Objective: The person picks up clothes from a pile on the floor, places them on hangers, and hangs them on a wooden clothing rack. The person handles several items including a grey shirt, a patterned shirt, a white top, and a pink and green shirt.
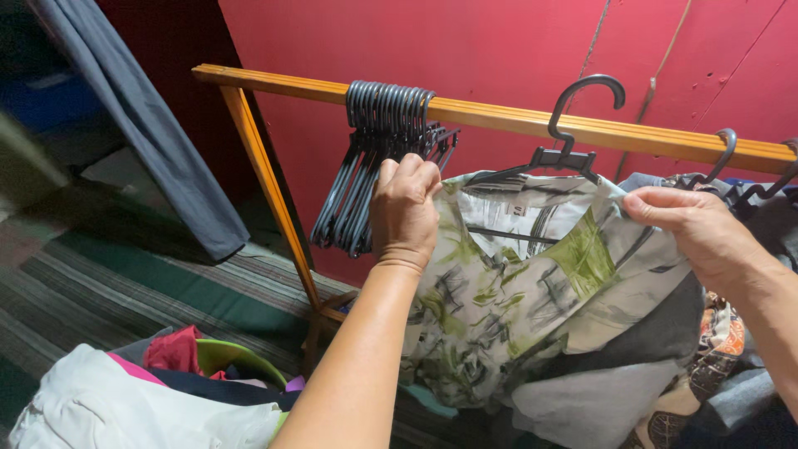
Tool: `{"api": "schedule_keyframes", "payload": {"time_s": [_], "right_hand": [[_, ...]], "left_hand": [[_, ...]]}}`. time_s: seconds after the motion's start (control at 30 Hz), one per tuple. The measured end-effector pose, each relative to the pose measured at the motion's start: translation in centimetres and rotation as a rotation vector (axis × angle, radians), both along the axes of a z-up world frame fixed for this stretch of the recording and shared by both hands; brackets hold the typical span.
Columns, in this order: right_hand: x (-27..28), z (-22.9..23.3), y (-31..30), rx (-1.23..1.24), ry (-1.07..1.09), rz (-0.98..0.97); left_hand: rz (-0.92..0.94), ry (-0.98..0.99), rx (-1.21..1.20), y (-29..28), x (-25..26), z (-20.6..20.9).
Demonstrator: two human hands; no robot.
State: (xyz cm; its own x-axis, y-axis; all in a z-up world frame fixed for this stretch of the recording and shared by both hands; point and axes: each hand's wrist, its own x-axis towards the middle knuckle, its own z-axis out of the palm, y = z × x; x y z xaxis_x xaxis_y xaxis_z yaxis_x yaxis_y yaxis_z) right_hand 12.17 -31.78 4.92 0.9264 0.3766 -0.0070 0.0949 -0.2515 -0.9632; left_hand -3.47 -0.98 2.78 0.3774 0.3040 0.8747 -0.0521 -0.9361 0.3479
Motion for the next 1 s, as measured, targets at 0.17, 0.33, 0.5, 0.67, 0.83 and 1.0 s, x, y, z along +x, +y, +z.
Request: {"api": "schedule_keyframes", "payload": {"time_s": [0.17, 0.33, 0.5, 0.67, 0.83, 1.0], "right_hand": [[0.4, -0.3, -0.3, 0.001, 0.037, 0.036], [0.5, -1.7, 0.9, -0.083, 0.003, 0.047], [0.8, -3.0, 0.9, -0.248, -0.063, 0.152], [3.1, -5.4, -0.5, -0.577, -0.228, 0.082], [4.4, -7.7, -0.9, -0.690, -0.409, -0.143], [4.2, -9.6, -0.4, -0.795, -0.409, -0.140]], "left_hand": [[-0.226, 0.114, -0.278, 0.4, 2.1, 0.0], [-0.553, 0.324, -0.500, -0.9, 2.4, -0.6], [-0.531, 0.417, -0.574, -0.7, 1.1, 0.8], [-0.407, 0.409, -0.511, 1.9, 0.3, 1.1], [-0.367, 0.354, -0.448, 3.7, -0.2, 0.4], [-0.357, 0.256, -0.410, 3.3, 0.7, -0.2]]}}
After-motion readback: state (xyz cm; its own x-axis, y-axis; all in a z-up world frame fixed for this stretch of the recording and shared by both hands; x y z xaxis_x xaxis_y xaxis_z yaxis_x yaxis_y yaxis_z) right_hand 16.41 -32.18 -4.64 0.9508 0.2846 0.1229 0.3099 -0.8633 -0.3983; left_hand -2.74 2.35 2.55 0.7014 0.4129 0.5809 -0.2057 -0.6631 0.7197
